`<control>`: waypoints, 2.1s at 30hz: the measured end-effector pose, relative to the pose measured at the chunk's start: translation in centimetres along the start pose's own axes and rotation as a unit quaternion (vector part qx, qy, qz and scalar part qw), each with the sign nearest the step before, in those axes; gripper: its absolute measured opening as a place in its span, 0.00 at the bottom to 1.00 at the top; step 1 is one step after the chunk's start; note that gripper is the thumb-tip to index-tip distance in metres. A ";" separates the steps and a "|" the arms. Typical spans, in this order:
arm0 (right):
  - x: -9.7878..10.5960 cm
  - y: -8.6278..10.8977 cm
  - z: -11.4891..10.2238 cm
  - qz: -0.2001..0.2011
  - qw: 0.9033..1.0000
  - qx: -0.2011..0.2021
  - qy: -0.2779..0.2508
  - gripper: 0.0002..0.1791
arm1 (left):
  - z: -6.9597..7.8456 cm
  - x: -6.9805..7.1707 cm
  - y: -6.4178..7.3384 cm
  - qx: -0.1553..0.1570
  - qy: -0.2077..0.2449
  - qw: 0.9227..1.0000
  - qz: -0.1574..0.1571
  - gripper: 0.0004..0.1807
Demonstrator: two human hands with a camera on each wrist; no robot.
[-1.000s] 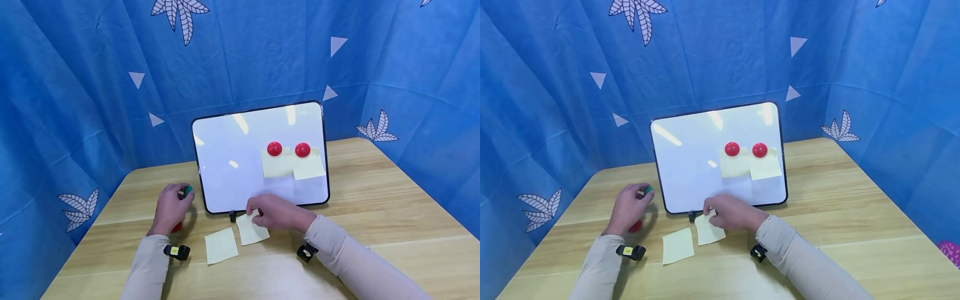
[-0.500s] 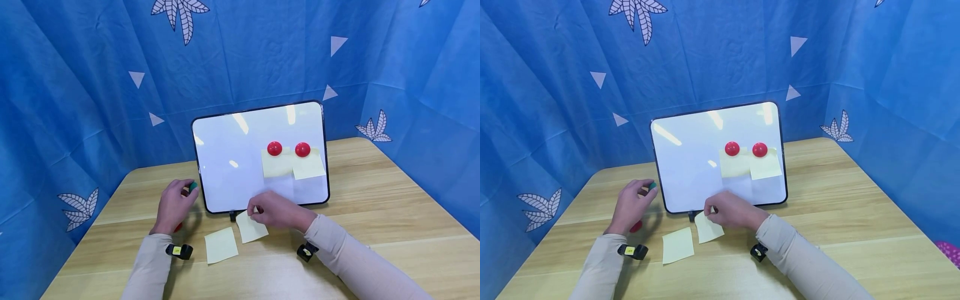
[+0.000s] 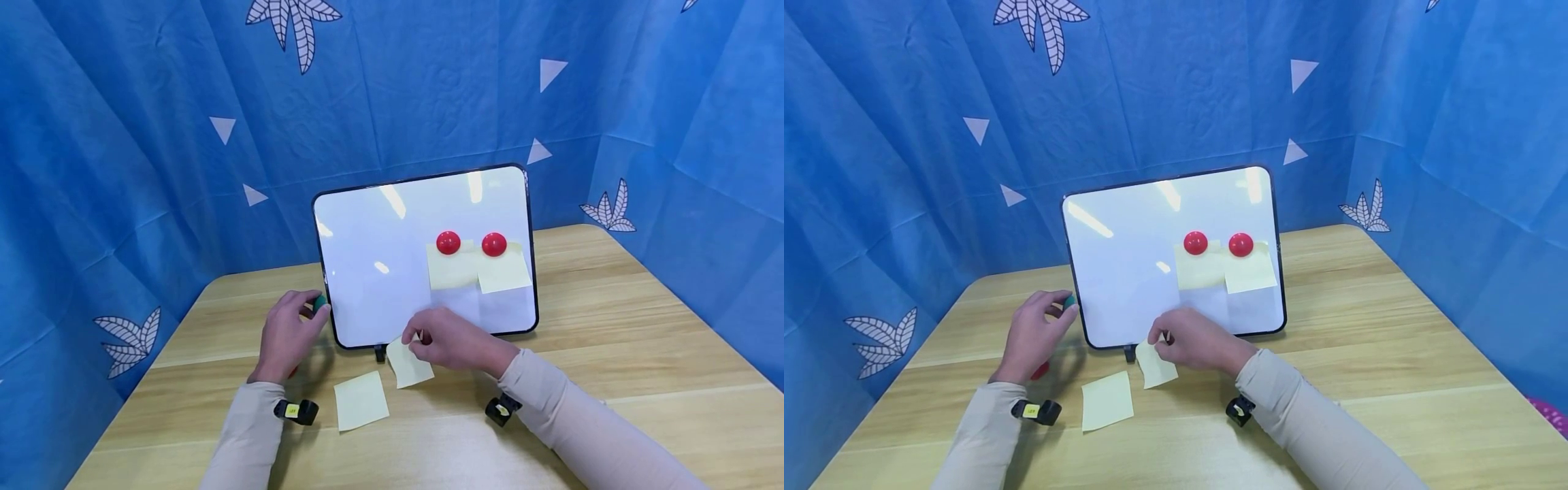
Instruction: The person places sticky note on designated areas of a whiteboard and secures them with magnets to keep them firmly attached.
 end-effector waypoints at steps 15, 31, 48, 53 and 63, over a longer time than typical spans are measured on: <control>0.6 -0.1 0.0 0.021 1.000 0.002 -0.014 0.08 | 0.8 0.2 -0.1 0.003 0.014 1.000 0.028 0.21; 2.4 0.2 -0.3 0.113 0.993 0.016 0.006 0.06 | 2.1 0.8 0.2 -0.028 0.035 0.997 0.066 0.18; 3.5 0.2 -0.3 0.160 0.986 0.038 0.003 0.07 | 3.8 0.4 0.5 -0.056 0.039 0.996 0.059 0.19; 3.7 0.3 0.0 0.168 0.986 0.025 -0.001 0.07 | 4.1 0.1 0.6 -0.058 0.041 0.996 0.049 0.20; 4.3 0.4 0.2 0.195 0.980 0.023 -0.014 0.08 | 4.8 -0.3 0.6 -0.080 0.052 0.995 0.043 0.21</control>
Point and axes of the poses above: each hand's wrist, its own y-axis away from the middle knuckle, its own x-axis out of the back of the hand, z = x × y, the point moved 9 cm from there along -y, towards the middle knuckle, and after that the axes turned 2 degrees about z, right-handed, at the moved point
